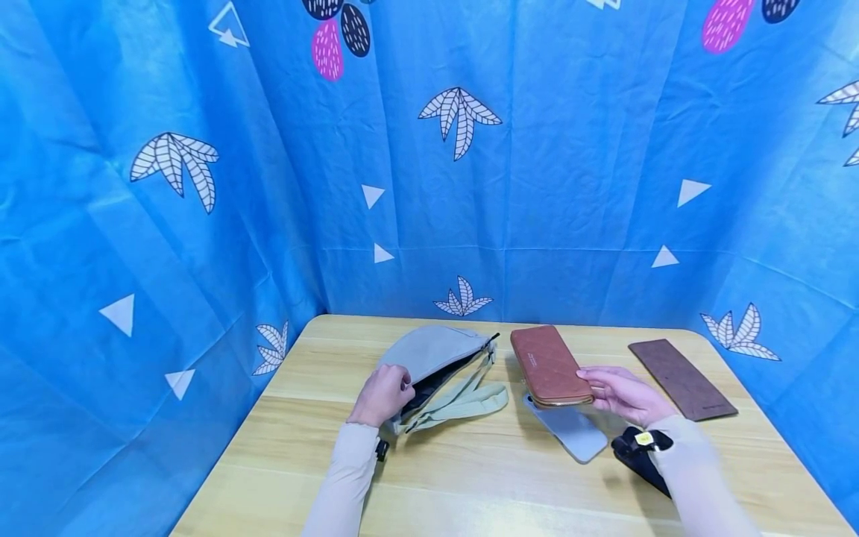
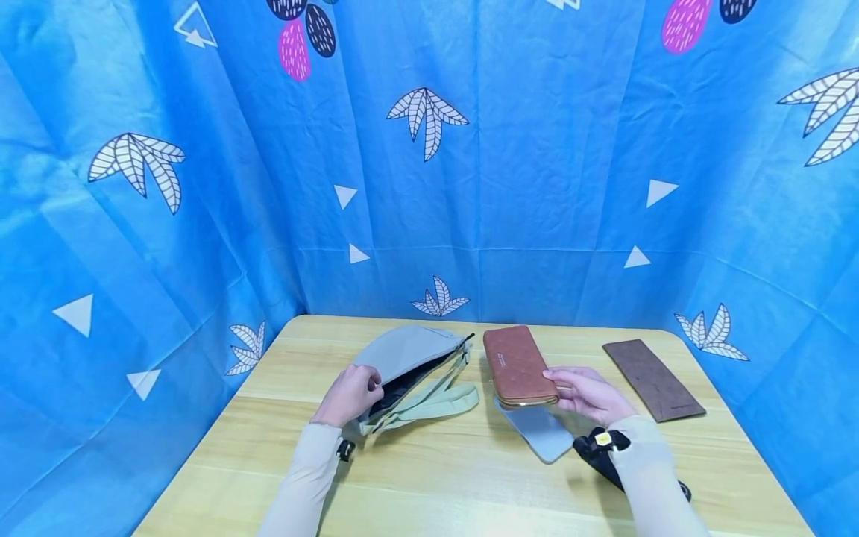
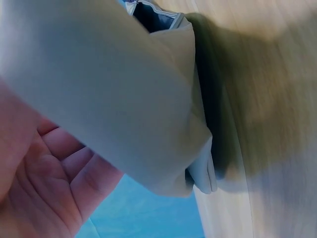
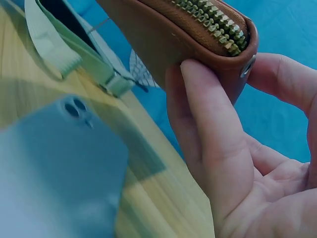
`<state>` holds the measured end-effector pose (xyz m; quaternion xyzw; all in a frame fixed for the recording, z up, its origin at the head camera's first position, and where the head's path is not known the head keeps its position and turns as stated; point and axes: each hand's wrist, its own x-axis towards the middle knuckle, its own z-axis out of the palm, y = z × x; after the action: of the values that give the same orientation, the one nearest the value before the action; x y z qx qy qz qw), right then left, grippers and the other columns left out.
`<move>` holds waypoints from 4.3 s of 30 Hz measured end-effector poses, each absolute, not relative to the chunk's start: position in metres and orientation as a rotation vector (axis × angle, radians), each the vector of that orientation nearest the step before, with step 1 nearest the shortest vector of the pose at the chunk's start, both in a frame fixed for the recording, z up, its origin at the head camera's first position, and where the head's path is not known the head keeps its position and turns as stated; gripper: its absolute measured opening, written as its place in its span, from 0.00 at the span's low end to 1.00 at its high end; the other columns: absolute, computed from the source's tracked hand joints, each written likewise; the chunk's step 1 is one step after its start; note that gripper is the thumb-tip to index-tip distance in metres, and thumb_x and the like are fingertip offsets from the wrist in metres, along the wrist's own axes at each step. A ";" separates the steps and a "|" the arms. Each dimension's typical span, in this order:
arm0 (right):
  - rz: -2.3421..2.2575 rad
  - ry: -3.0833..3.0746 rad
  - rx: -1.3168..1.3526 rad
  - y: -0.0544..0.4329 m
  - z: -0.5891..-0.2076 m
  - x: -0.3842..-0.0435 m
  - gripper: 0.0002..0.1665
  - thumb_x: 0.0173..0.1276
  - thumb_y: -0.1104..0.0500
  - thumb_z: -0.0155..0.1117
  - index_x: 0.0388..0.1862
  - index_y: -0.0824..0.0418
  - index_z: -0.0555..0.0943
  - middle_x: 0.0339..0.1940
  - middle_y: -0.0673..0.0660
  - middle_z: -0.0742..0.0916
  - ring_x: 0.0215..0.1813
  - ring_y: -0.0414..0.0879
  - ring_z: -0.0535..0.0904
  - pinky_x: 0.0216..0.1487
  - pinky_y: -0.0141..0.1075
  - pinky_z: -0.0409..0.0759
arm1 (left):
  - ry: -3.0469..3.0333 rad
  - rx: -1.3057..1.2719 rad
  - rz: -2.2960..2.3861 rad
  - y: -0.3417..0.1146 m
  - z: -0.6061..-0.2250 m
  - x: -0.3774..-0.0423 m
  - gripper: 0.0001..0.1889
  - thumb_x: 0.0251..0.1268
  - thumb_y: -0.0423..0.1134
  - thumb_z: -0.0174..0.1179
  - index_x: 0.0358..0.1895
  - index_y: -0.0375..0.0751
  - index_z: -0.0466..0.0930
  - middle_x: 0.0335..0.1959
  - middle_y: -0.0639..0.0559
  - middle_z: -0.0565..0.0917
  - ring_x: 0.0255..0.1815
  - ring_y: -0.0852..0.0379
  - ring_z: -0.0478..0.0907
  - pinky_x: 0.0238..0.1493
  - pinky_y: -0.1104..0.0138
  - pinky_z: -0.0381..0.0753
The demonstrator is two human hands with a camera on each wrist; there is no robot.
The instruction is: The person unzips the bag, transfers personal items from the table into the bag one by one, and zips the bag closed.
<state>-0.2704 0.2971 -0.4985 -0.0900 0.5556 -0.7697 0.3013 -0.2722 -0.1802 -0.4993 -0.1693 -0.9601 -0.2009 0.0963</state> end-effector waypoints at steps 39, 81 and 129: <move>-1.977 1.544 -0.214 0.219 -0.509 -0.257 0.14 0.81 0.62 0.52 0.45 0.52 0.85 0.41 0.48 0.91 0.44 0.37 0.89 0.38 0.27 0.86 | -2.840 -0.522 -0.636 -0.179 -0.498 -0.271 0.03 0.59 0.33 0.66 0.32 0.38 0.87 0.26 0.51 0.87 0.24 0.64 0.77 0.33 0.66 0.82; -1.938 1.622 -0.139 0.161 -0.524 -0.251 0.08 0.75 0.60 0.63 0.47 0.62 0.85 0.41 0.54 0.92 0.43 0.42 0.90 0.39 0.30 0.88 | -2.823 -0.538 -0.660 -0.174 -0.495 -0.269 0.03 0.58 0.33 0.67 0.33 0.37 0.87 0.26 0.50 0.88 0.26 0.62 0.81 0.32 0.67 0.83; -2.165 1.529 -0.010 0.114 -0.525 -0.252 0.04 0.76 0.63 0.62 0.42 0.61 0.83 0.39 0.54 0.92 0.42 0.42 0.90 0.43 0.31 0.88 | -2.829 -0.606 -0.713 -0.164 -0.496 -0.264 0.03 0.61 0.32 0.67 0.34 0.37 0.88 0.24 0.53 0.86 0.23 0.66 0.76 0.30 0.70 0.79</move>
<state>-0.2520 0.1144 -0.5248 -0.0036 0.5595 -0.7923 0.2432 -0.2641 -0.1640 -0.4961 -0.2028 -0.9463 -0.2386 0.0809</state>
